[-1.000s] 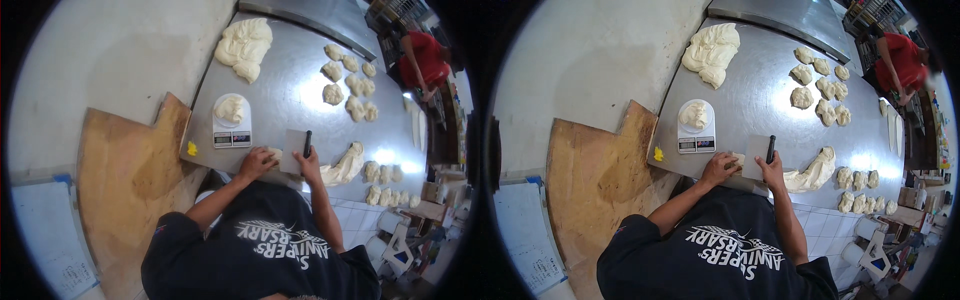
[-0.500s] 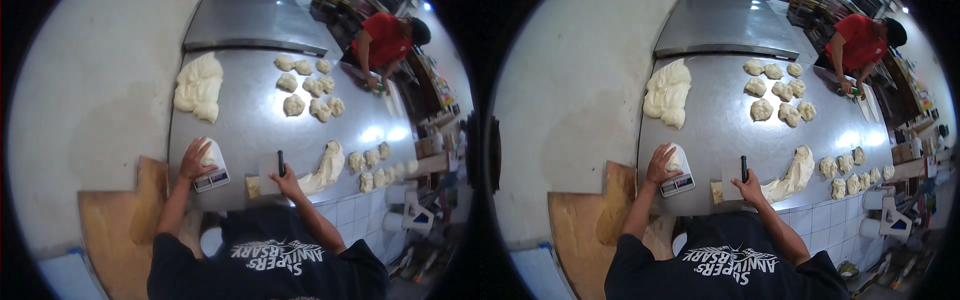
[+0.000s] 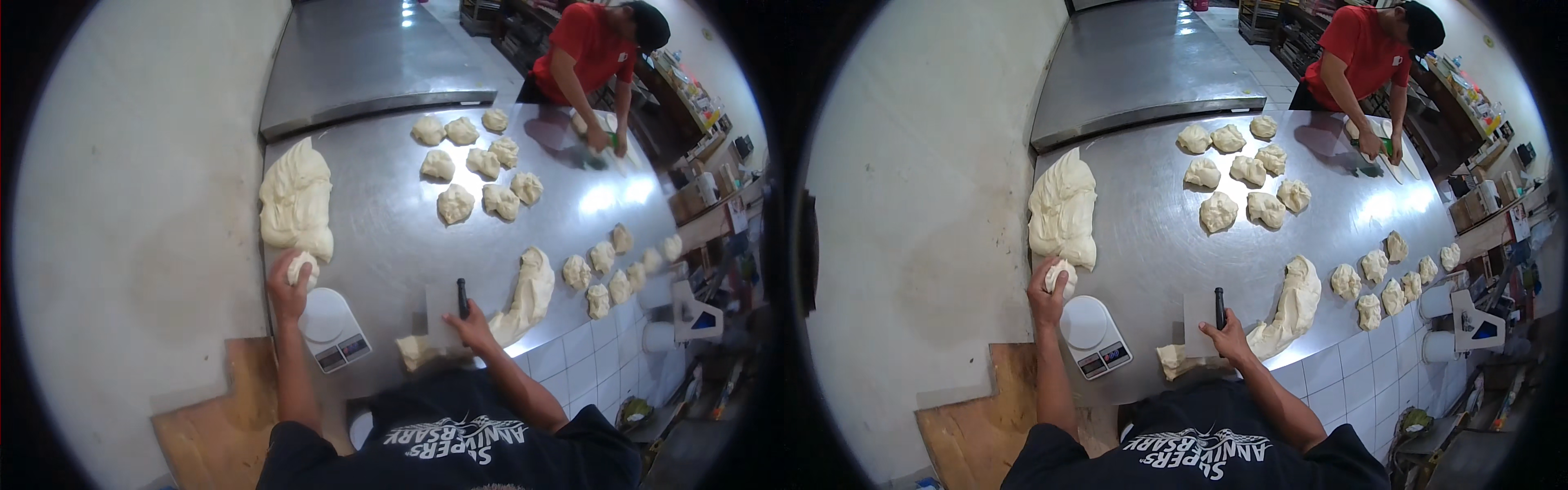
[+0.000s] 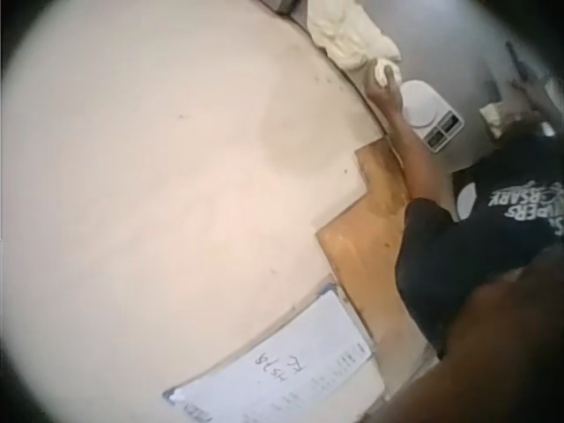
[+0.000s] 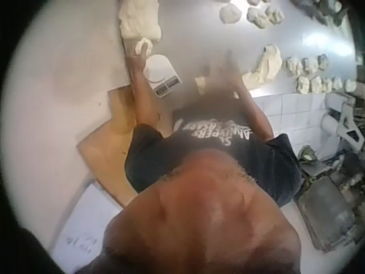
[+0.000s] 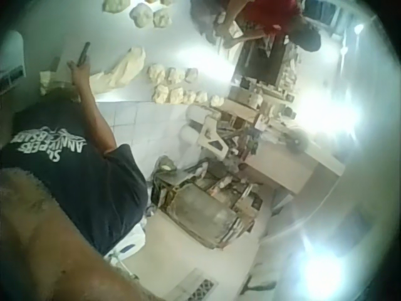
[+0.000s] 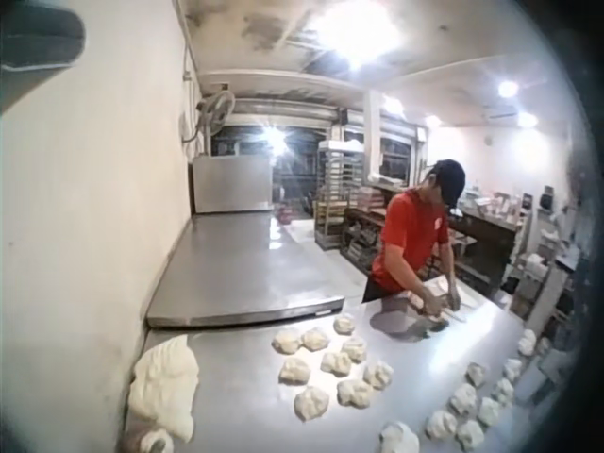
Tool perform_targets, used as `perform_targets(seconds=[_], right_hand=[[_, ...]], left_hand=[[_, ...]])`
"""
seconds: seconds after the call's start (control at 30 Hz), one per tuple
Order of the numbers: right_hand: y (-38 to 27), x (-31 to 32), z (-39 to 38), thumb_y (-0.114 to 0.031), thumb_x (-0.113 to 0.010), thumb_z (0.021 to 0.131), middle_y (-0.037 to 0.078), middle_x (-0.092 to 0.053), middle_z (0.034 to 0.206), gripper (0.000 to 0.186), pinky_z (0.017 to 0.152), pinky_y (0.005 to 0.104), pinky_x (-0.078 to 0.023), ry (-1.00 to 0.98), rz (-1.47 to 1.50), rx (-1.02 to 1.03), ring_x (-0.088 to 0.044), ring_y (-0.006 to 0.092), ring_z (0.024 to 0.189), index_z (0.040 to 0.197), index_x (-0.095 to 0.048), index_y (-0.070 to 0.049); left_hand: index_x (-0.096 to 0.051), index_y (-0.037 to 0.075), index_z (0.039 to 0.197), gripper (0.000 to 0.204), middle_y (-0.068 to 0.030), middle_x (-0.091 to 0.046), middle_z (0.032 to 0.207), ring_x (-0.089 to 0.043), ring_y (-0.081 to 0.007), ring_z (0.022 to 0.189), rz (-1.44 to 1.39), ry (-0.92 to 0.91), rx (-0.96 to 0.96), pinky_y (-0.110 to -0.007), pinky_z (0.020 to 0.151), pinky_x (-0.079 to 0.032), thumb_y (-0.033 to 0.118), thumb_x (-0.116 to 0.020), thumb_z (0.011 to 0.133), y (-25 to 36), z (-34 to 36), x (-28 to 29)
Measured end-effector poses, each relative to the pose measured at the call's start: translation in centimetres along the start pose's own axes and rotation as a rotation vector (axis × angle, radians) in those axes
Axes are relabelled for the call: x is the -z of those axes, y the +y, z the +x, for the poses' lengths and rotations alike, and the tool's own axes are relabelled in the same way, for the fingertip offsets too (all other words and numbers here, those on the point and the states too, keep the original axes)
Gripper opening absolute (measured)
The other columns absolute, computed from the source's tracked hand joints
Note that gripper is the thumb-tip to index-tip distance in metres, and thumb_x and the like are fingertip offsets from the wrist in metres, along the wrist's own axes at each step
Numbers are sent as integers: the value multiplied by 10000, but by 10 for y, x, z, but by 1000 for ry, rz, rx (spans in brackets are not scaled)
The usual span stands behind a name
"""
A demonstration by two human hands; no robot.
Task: The person portions dough by hand and with a bench scraper, weighing each piece on a scale and placing them into piles on a stainless steel table.
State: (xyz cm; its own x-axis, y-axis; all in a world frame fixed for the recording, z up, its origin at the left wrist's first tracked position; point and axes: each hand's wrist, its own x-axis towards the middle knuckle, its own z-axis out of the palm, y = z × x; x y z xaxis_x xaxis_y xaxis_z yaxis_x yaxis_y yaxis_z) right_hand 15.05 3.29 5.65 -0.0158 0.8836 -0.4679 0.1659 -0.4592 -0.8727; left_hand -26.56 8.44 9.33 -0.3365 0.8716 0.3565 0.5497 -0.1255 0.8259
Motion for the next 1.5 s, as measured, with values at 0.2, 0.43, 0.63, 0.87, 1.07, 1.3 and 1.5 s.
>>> perform_targets(seconds=[0.2,0.43,0.63,0.87,1.07,1.3,1.5], right_hand=[[-11,21,9,-209,-816,895,115,-687,991,474,735,339,-540,86,94,-1,-643,174,854,1205,-551,32],[-16,59,23,-206,-816,890,99,-670,945,427,671,336,-537,182,35,-8,-637,172,789,1147,-554,13],[-6,75,23,-221,-815,889,121,-690,1001,472,694,350,-559,235,131,-14,-678,208,844,1216,-562,7],[15,85,2,-223,-809,887,125,-700,1056,508,816,359,-559,273,49,11,-682,227,919,1264,-574,24],[32,96,-24,-230,-788,878,147,-703,973,460,797,387,-543,98,-231,80,-682,241,876,1181,-574,42],[32,83,-50,-191,-767,888,252,-708,1016,447,836,442,-548,52,-512,95,-710,390,957,1197,-540,39],[63,55,-52,-189,-719,902,367,-669,875,504,706,591,-518,90,-646,217,-665,566,852,1229,-414,44]], left_hand=[[-689,-14,1289,370,-175,-620,1394,-559,-344,1333,-83,74,-491,-432,1089,-471,76,-695,929,167,96,-48],[-504,69,1524,625,-214,-386,1615,-287,-375,1533,201,178,-683,-547,1224,-280,343,-682,990,197,234,-182],[-79,210,1678,1186,-165,30,1745,-82,-415,1595,617,-470,44,-746,1194,-97,755,-686,818,99,217,-279],[-417,188,1589,919,-152,-310,1672,-198,-390,1569,469,-862,35,-703,1206,-117,612,-757,849,36,-108,-216],[-476,176,1551,954,-191,-317,1629,-228,-437,1527,437,-751,-26,-702,1182,-152,594,-829,770,80,-245,-132],[-487,174,1541,959,-243,-321,1571,-326,-444,1415,484,-553,52,-579,1164,-316,387,-924,714,90,-254,-144],[-513,134,1515,930,-203,-383,1505,-388,-432,1358,407,-590,144,-522,1085,-445,381,-925,719,96,-258,-140]])
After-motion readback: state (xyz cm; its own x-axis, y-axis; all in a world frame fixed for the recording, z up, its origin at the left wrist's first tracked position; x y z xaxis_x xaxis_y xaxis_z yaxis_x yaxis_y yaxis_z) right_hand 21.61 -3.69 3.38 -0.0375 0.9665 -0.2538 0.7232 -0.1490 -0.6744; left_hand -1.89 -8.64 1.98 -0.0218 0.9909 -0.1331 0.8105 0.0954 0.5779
